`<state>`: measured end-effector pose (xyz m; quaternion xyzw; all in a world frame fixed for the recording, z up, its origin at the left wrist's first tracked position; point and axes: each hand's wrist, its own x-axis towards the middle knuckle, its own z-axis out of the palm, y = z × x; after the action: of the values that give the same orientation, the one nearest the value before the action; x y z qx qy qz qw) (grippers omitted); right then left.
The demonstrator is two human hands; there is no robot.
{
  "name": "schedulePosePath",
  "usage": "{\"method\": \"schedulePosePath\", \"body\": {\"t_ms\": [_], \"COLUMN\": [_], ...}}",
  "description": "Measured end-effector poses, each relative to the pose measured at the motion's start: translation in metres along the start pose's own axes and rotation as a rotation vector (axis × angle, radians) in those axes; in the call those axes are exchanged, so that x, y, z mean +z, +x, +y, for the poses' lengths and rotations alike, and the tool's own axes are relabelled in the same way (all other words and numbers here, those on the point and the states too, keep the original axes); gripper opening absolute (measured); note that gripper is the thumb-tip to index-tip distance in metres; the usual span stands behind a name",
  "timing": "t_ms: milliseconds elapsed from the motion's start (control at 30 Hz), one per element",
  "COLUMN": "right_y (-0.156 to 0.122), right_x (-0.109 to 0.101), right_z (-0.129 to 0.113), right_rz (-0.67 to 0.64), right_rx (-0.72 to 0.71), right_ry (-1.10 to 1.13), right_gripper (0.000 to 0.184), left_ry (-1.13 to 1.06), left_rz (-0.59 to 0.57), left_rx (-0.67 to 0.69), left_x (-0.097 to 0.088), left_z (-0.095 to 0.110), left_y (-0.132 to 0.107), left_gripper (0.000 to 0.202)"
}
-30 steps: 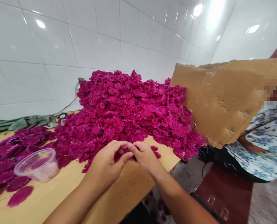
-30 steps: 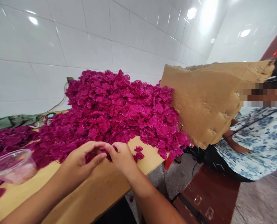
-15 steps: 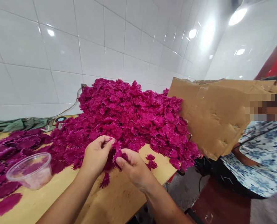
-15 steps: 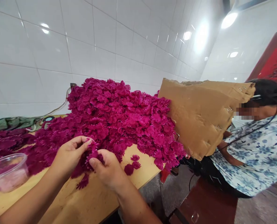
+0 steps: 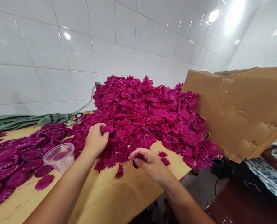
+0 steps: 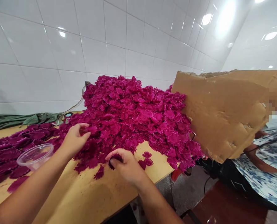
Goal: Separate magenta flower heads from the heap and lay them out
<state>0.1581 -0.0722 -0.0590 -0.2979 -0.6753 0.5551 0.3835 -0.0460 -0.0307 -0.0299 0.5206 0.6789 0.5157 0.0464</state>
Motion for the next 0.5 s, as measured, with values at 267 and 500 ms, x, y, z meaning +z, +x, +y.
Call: {"method": "schedulePosePath", "body": {"t_ms": [267,500], "right_y": [0.025,0.027], "right_x": [-0.008,0.000], "right_z": [0.012,0.014], "right_rz": [0.217,0.181], "right_rx": [0.028,0.027], "right_ry": [-0.203,0.045], "right_gripper": [0.040,0.051], "left_ry": [-0.068,-0.199], "left_rz": [-0.310,-0.409], "left_rx": [0.273,0.246], "left_x": [-0.002,0.010], "left_z": [0.029,0.042], "left_y": [-0.050,-0.076], "left_gripper": [0.026,0.015]}}
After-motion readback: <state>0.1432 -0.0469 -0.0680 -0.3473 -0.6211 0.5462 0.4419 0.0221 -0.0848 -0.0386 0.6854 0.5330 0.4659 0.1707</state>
